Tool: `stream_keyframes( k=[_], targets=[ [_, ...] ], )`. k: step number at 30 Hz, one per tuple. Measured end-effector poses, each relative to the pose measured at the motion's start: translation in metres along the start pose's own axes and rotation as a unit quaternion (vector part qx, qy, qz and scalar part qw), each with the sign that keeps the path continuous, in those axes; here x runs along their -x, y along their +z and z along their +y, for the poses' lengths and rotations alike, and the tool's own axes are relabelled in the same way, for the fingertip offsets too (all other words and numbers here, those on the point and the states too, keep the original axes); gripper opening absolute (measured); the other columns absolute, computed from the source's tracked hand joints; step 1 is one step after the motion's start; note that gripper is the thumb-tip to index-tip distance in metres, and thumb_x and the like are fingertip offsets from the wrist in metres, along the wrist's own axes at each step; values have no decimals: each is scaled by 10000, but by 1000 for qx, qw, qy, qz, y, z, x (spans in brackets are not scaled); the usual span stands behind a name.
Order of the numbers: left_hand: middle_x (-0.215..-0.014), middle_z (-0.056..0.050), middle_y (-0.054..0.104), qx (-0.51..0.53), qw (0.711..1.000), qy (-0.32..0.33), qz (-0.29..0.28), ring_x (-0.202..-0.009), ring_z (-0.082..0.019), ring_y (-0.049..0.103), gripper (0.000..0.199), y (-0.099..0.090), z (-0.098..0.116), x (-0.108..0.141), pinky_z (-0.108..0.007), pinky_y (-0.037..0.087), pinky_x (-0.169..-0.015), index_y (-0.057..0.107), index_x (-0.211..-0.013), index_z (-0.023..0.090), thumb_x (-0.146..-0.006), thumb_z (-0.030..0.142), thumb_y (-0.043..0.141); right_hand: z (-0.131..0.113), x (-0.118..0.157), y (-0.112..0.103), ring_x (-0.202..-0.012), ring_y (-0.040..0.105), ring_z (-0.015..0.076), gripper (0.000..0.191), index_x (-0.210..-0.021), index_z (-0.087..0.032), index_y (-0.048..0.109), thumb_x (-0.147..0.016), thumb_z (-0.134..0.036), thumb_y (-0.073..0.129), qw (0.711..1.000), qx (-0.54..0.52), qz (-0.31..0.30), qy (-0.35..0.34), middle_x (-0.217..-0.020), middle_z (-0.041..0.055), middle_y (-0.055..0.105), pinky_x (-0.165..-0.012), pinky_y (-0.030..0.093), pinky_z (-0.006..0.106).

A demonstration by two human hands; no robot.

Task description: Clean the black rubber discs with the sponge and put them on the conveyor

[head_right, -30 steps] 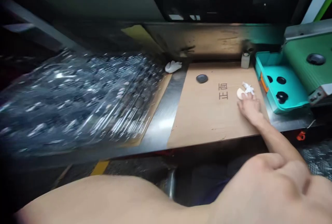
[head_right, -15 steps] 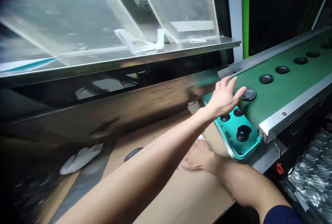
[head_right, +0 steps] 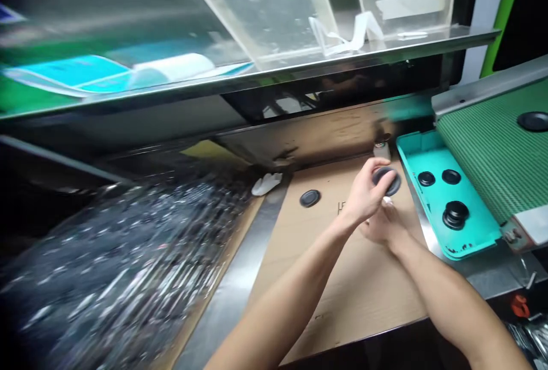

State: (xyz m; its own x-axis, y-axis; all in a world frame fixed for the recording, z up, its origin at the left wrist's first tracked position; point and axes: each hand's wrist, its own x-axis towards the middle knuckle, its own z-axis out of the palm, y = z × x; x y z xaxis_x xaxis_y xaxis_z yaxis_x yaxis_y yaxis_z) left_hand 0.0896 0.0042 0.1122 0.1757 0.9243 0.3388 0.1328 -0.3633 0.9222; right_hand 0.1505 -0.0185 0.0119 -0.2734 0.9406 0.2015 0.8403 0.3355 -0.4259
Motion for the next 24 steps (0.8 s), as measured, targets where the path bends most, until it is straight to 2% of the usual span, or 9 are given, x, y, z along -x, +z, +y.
stream_keyframes(
  k=[1, 3, 5, 7, 11, 15, 18, 22, 24],
  targets=[
    [-912, -30, 687, 47, 996, -64, 40, -798, -139, 608, 320, -24, -21, 12, -263, 467, -768, 657, -1129, 185, -837, 280, 748, 1, 0, 2, -1087, 631, 308, 442, -1304, -196, 646, -887, -328, 578, 1000, 0, 1, 8, -1204, 132, 682, -924, 510, 390],
    [-885, -30, 699, 178, 962, -183, 94, -701, -125, 604, 443, -66, -64, 34, -248, 457, -663, 663, -1175, 177, -766, 260, 813, 5, 1, 4, -1113, 627, 305, 458, -1343, -200, 613, -902, -307, 549, 999, -6, 29, 21, -1235, 133, 664, -925, 517, 394],
    [-904, -34, 714, 298, 912, -230, 161, -722, -125, 637, 415, -96, -99, 50, -240, 473, -661, 682, -1079, 168, -702, 205, 852, 4, 3, 8, -1167, 611, 293, 483, -1392, -201, 573, -924, -315, 526, 996, -35, 82, 26, -1282, 128, 640, -974, 510, 400],
    [-906, -35, 723, 381, 870, -239, 202, -792, -135, 674, 328, -112, -122, 61, -259, 515, -750, 668, -949, 159, -679, 151, 856, -2, 7, 14, -1218, 589, 286, 513, -1419, -175, 547, -935, -345, 528, 988, -78, 135, 16, -1317, 138, 618, -1031, 494, 408],
    [-900, -32, 720, 454, 843, -209, 201, -870, -139, 689, 269, -111, -135, 69, -283, 527, -871, 618, -874, 158, -704, 99, 818, -23, 10, 27, -1203, 599, 264, 502, -1393, -184, 572, -943, -407, 566, 977, -136, 159, -41, -1304, 141, 603, -1010, 525, 395],
    [-964, -45, 719, 497, 827, -226, 132, -871, -161, 688, 371, -104, -128, 69, -311, 541, -863, 643, -1049, 171, -710, 26, 688, -29, -6, 30, -1161, 607, 270, 485, -1398, -188, 583, -969, -413, 553, 981, -113, 149, -58, -1301, 157, 569, -964, 547, 408],
    [-1003, -75, 714, 556, 789, -245, 95, -916, -178, 692, 362, -104, -123, 68, -331, 540, -922, 654, -1040, 158, -715, 18, 577, -28, -25, 30, -1169, 590, 294, 476, -1410, -208, 586, -973, -395, 552, 987, -58, 134, -62, -1313, 160, 563, -963, 540, 439],
    [-988, -78, 704, 616, 735, -258, 115, -973, -181, 696, 60, -105, -118, 67, -326, 524, -994, 620, -925, 177, -905, 202, 570, -46, -23, 41, -1162, 565, 297, 454, -1418, -205, 582, -999, -365, 512, 994, 3, 100, -36, -1332, 159, 566, -931, 534, 416],
    [-1081, -93, 711, 621, 725, -269, 127, -1047, -213, 696, 174, -106, -116, 67, -393, 520, -1026, 609, -953, 195, -986, 335, 511, -59, -13, 46, -1144, 551, 290, 430, -1401, -206, 597, -1022, -360, 466, 996, 26, 83, -35, -1339, 156, 571, -932, 517, 406]
  ],
)
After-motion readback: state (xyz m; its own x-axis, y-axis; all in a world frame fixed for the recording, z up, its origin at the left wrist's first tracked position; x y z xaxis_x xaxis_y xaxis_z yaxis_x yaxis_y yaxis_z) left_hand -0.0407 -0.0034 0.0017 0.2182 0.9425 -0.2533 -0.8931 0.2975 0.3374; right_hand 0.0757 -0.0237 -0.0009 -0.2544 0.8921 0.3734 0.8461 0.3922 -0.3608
